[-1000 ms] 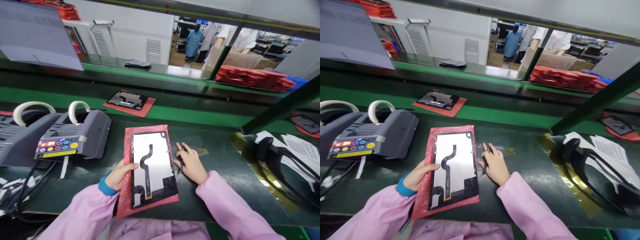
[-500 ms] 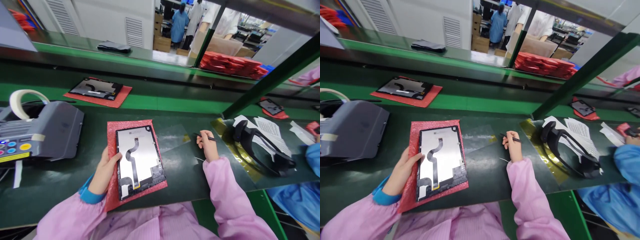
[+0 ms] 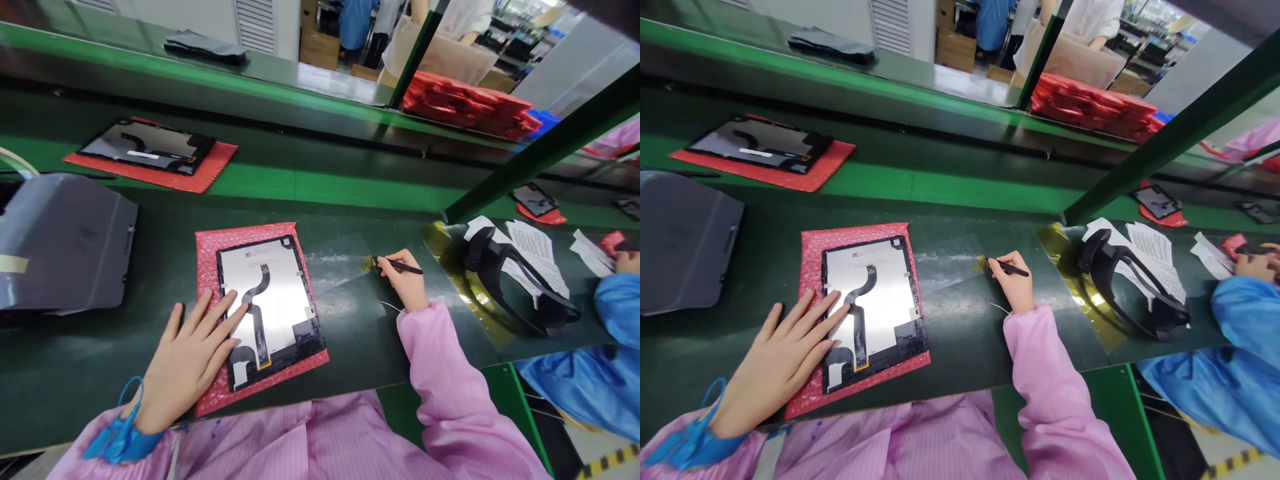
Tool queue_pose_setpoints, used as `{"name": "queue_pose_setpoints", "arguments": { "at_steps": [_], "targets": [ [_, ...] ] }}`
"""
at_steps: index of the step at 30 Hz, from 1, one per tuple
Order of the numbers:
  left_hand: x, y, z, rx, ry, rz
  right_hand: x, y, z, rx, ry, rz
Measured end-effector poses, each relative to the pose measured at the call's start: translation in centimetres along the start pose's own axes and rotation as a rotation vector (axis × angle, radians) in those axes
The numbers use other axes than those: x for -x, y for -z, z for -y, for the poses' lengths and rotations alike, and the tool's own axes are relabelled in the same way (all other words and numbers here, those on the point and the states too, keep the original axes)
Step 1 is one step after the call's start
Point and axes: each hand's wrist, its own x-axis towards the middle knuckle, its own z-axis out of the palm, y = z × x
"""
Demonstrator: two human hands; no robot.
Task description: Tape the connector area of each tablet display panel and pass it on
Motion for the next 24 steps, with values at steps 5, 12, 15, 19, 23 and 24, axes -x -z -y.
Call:
{"name": "queue_pose_setpoints", "arguments": {
  "at_steps": [5, 12, 15, 19, 23, 24],
  "targets": [
    [-0.3, 0.1, -0.2, -0.027, -0.027, 0.003, 0.0, -0.1, 0.0, 0.009, 0.01, -0.005],
    [-0.5, 0.5, -1.1, 0.023, 0.033, 0.038, -0.2, 0.1, 0.1, 0.025, 0.003, 0.018],
    [-0.5, 0.4, -1.5, 0.04, 0.086, 0.057, -0.3, 0.2, 0.2, 0.028, -0.005, 0.027],
    [-0.5, 0.0, -1.9, 0.047, 0.099, 0.033, -0.5, 0.4, 0.2, 0.04, -0.012, 0.046],
    [-0.6, -0.2, -2.1, 0.07, 0.109, 0.018, -0.6, 0.3, 0.2, 0.047, 0.009, 0.035],
    [-0.6, -0.2, -2.2, 0.075, 0.113, 0.015, -0.6, 0.2, 0.2, 0.043, 0.018, 0.03]
  ]
}}
